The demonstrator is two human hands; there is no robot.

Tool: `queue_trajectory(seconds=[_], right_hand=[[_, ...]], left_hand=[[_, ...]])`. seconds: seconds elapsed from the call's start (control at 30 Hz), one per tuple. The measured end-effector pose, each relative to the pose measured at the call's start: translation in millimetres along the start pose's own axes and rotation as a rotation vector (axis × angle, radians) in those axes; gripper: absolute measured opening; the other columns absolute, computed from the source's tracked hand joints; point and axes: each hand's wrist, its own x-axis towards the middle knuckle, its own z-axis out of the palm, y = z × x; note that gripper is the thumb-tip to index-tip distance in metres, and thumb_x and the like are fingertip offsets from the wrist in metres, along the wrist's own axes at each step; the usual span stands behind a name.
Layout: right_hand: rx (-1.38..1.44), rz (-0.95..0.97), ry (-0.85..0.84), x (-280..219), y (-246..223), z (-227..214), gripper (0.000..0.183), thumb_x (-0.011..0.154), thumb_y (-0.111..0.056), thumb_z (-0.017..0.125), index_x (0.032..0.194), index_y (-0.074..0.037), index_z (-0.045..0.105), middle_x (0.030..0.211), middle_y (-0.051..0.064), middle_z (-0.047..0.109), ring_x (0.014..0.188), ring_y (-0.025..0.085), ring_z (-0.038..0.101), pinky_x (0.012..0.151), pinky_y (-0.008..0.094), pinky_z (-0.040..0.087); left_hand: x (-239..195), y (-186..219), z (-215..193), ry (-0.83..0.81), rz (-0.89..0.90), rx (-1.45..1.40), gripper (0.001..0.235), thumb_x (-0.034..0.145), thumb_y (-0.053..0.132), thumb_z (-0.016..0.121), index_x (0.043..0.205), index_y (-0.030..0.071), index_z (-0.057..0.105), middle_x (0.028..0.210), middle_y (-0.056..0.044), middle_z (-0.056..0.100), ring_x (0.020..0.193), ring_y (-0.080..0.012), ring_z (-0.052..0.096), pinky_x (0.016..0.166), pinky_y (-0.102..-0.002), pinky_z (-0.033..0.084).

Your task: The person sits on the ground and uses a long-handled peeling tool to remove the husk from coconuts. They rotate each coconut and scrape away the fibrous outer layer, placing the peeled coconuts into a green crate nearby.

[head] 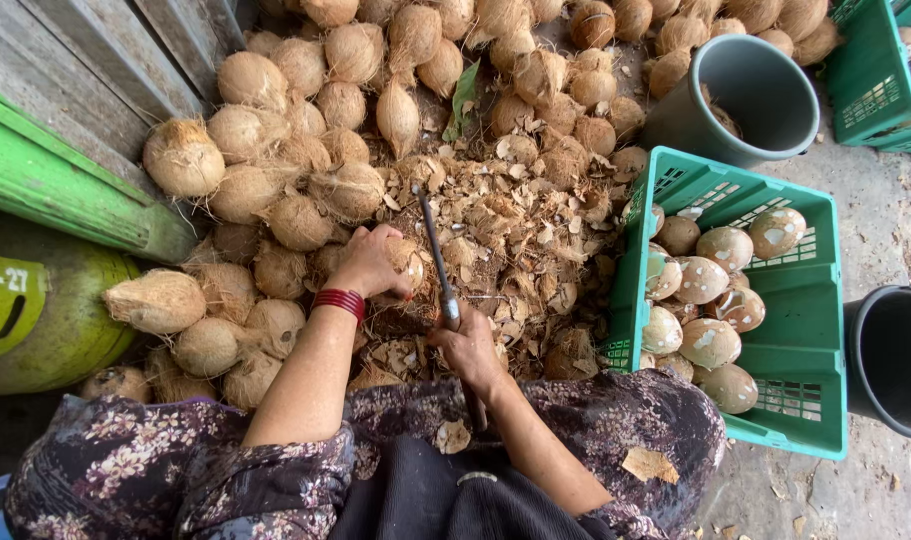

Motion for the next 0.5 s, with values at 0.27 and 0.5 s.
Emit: queue_trajectory(seconds=[0.27, 0.5], right_hand=[[0.427, 0.218, -0.105, 8, 29, 27, 0.017, 0.071, 0.008, 0.054, 0.077, -0.007, 0.049, 0.058, 0.007, 0.055, 0.04, 0.019, 0.043, 0.038, 0.033, 0.039], [0.095, 0.088, -0.11, -12, 14, 18, 0.009, 0.08, 0.005, 0.06, 0.082, -0.003, 0.056, 0.062, 0.002, 0.056, 0.048, 0.013, 0.051, 0.044, 0.028, 0.044]], left_hand=[[-16, 2, 20, 0.15, 0.117, 0.187, 0.103, 0.043, 0.032, 0.101, 0.133, 0.026, 0.052, 0.122, -0.007, 0.052, 0.106, -0.0258, 0.056, 0.086, -0.043, 0.053], [-38, -44, 50, 0.48, 0.335, -0.025, 0.107, 0.039, 0.027, 0.101, 0.133, 0.022, 0.051, 0.129, -0.012, 0.051, 0.111, -0.0308, 0.057, 0.085, -0.044, 0.057]])
